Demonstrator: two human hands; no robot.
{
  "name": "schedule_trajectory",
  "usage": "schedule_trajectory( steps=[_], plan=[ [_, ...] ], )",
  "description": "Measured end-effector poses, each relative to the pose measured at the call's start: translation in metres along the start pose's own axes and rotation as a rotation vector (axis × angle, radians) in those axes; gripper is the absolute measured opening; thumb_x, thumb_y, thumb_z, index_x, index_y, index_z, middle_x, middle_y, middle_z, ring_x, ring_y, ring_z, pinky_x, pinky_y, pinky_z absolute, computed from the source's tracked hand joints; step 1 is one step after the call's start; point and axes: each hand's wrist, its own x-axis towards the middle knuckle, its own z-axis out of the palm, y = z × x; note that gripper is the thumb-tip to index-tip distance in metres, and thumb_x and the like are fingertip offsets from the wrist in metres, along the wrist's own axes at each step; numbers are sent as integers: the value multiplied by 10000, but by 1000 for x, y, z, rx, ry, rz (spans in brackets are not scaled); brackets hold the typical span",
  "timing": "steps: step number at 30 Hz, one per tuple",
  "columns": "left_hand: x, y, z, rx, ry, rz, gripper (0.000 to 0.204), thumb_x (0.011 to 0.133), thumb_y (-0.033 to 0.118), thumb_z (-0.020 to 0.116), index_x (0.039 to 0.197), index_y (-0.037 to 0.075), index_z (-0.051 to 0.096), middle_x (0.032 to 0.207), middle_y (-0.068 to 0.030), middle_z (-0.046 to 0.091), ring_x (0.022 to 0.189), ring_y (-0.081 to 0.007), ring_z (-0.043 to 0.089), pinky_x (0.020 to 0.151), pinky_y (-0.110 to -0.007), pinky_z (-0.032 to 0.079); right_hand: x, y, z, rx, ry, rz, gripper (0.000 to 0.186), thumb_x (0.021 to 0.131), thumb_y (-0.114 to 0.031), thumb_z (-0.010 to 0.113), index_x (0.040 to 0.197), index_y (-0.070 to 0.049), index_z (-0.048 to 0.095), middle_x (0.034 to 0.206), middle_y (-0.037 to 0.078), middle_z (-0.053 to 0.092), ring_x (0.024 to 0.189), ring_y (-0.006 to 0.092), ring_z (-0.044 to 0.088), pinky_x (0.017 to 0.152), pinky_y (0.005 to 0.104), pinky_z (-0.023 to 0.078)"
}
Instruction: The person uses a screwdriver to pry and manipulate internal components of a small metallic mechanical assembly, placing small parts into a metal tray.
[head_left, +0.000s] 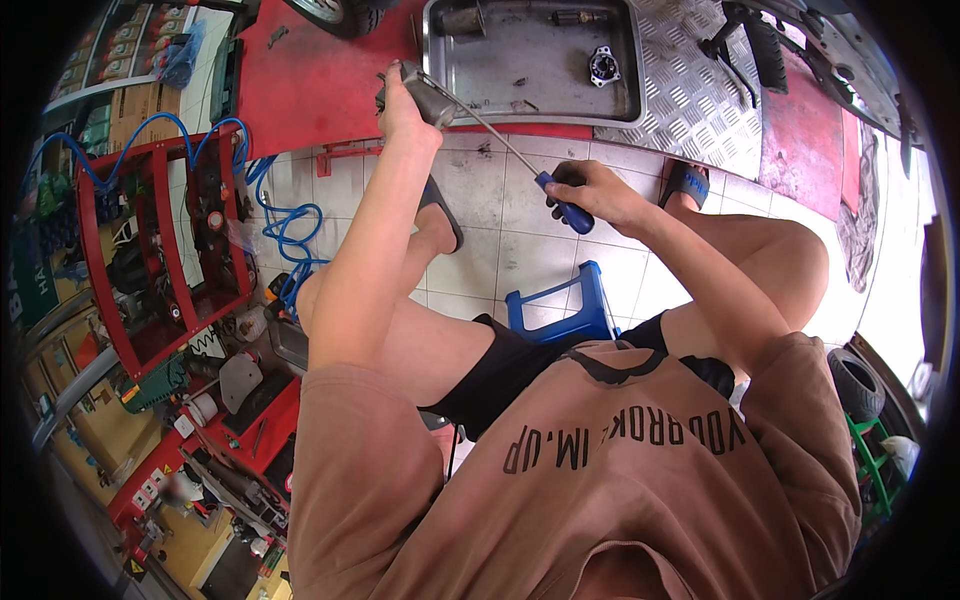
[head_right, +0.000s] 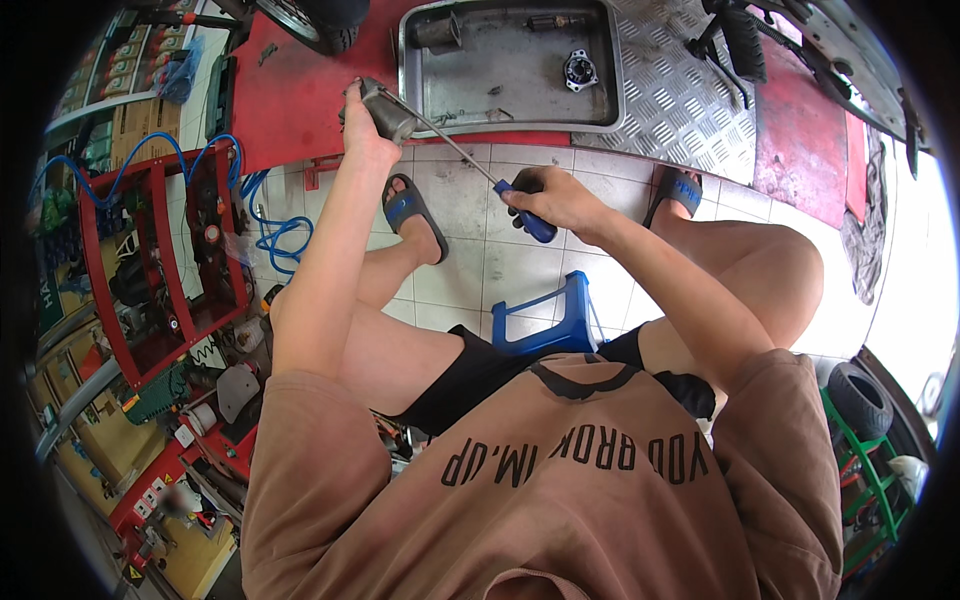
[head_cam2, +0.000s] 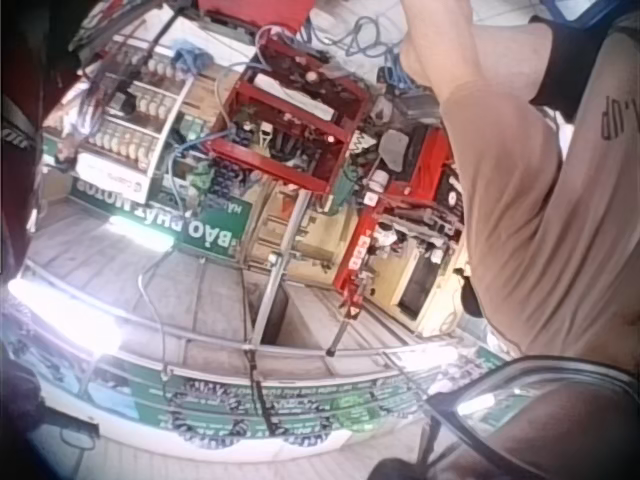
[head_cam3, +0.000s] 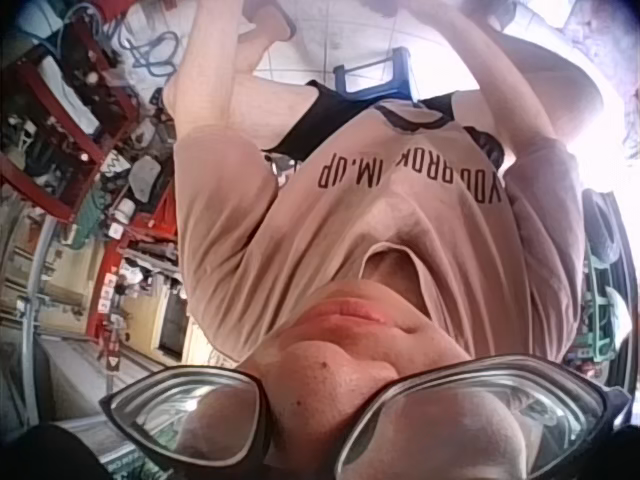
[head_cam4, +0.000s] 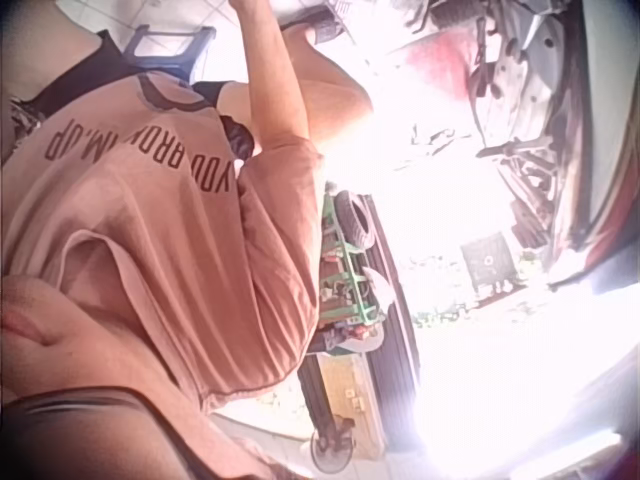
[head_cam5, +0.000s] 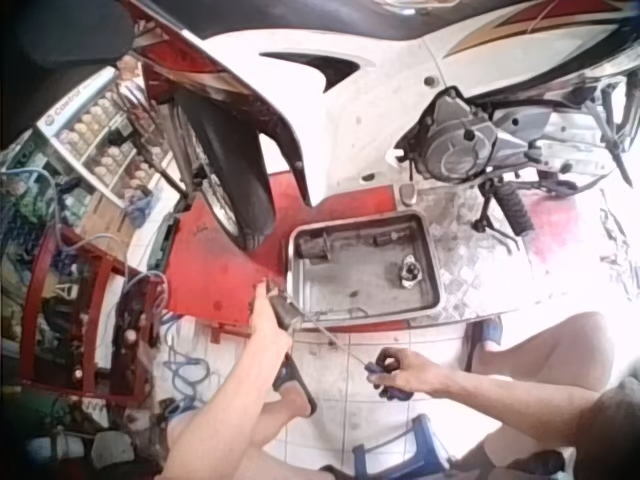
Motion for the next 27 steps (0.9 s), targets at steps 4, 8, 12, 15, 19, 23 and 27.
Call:
schedule_trajectory(
  steps=[4, 8, 12, 15, 19, 23, 27],
  plan=[
    [-3, -3, 0, 20, 29, 7, 657, 715, 453, 770, 1191, 72, 524, 1064, -30, 596, 903, -196, 601, 749, -424, 512, 0, -6, -1, 38, 14, 113, 381, 928, -298, 512, 1022, 60, 600, 863, 111, 634, 707, 148, 605, 638, 278, 490],
    [2, -3, 0, 10, 10, 12, 645, 721, 444, 769, 1187, 71, 524, 1061, -30, 597, 890, -194, 603, 738, -420, 515, 4, 1, -4, 213, -57, 139, 336, 933, -232, 465, 1022, 65, 594, 883, 117, 643, 719, 151, 602, 654, 278, 488],
    [4, -3, -1, 0, 4, 19, 634, 724, 440, 769, 1179, 72, 525, 1058, -29, 595, 886, -191, 601, 739, -416, 515, 5, 5, 0, 147, -77, 90, 310, 933, -172, 433, 1048, 74, 582, 928, 122, 650, 780, 147, 603, 704, 274, 485],
    [0, -3, 0, 13, -1, 26, 642, 725, 445, 767, 1184, 69, 523, 1064, -29, 592, 892, -190, 599, 743, -414, 515, 5, 7, 0, 101, -46, 59, 288, 921, -169, 481, 1055, 72, 564, 939, 137, 648, 780, 148, 604, 706, 272, 485],
    [-7, -3, 0, 38, 28, 38, 654, 726, 456, 767, 1190, 66, 522, 1073, -31, 588, 891, -189, 599, 743, -416, 516, -1, -2, 1, 49, 15, 93, 276, 891, -173, 555, 1047, 54, 544, 888, 134, 629, 726, 154, 606, 663, 271, 484],
    [-11, -5, 0, 51, 38, 34, 646, 724, 454, 770, 1180, 67, 526, 1071, -33, 588, 876, -189, 604, 721, -408, 521, 0, -6, 0, 3, 52, 73, 296, 908, -192, 514, 1027, 72, 573, 827, 100, 618, 663, 149, 607, 586, 266, 473],
    [-13, -4, 3, 56, 45, 48, 632, 721, 450, 773, 1165, 70, 530, 1054, -30, 594, 860, -186, 609, 693, -401, 525, 9, 9, -2, 88, -30, 68, 289, 921, -165, 446, 1037, 62, 583, 891, 111, 626, 692, 152, 610, 612, 270, 479]
  ],
)
